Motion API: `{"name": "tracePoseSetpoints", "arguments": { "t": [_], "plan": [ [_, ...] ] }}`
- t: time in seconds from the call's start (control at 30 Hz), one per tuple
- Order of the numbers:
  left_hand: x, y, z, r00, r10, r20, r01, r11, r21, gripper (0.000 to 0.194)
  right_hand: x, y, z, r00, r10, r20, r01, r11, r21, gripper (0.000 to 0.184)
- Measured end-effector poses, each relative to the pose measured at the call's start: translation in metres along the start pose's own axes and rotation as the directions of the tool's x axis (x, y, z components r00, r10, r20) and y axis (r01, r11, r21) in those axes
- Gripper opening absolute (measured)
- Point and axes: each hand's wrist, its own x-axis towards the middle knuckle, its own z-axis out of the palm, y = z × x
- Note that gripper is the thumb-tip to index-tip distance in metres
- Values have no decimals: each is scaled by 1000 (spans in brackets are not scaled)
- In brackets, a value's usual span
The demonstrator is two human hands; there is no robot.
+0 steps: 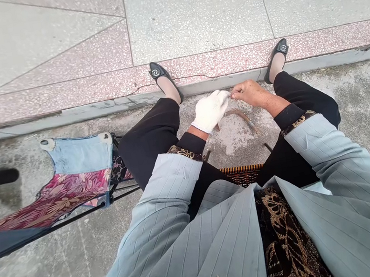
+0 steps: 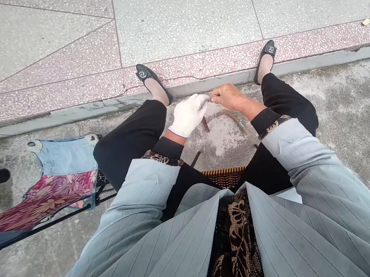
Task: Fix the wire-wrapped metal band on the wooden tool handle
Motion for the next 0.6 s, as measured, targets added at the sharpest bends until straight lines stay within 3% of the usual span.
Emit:
{"name": "tracePoseSetpoints", "arguments": {
  "t": [0.1,0.17,0.27,0.33,0.4,0.5,0.6],
  "plan": [
    [3,-1,0,999,-32,-11,28,969,-245,33,1,3,-1,998,-55,-27,54,998,-24,16],
    [4,-1,0,996,-85,30,88,851,-518,27,2,7,0,990,-134,-51,132,991,-25,17],
    [3,0,3,979,-127,161,202,463,-863,18,6,13,2,961,-262,-90,261,965,-27,19],
    [2,0,6,972,-102,210,227,202,-953,14,7,16,4,935,-338,-112,336,941,-33,20],
    [1,0,8,967,-75,245,248,39,-968,13,7,19,5,908,-399,-130,398,917,-34,22],
    [-1,2,6,950,-39,309,308,-38,-951,17,5,19,7,900,-406,-160,416,909,35,22],
    [-1,6,3,958,-67,279,279,-5,-960,21,3,16,11,955,-237,-177,276,928,249,17]
  ]
}}
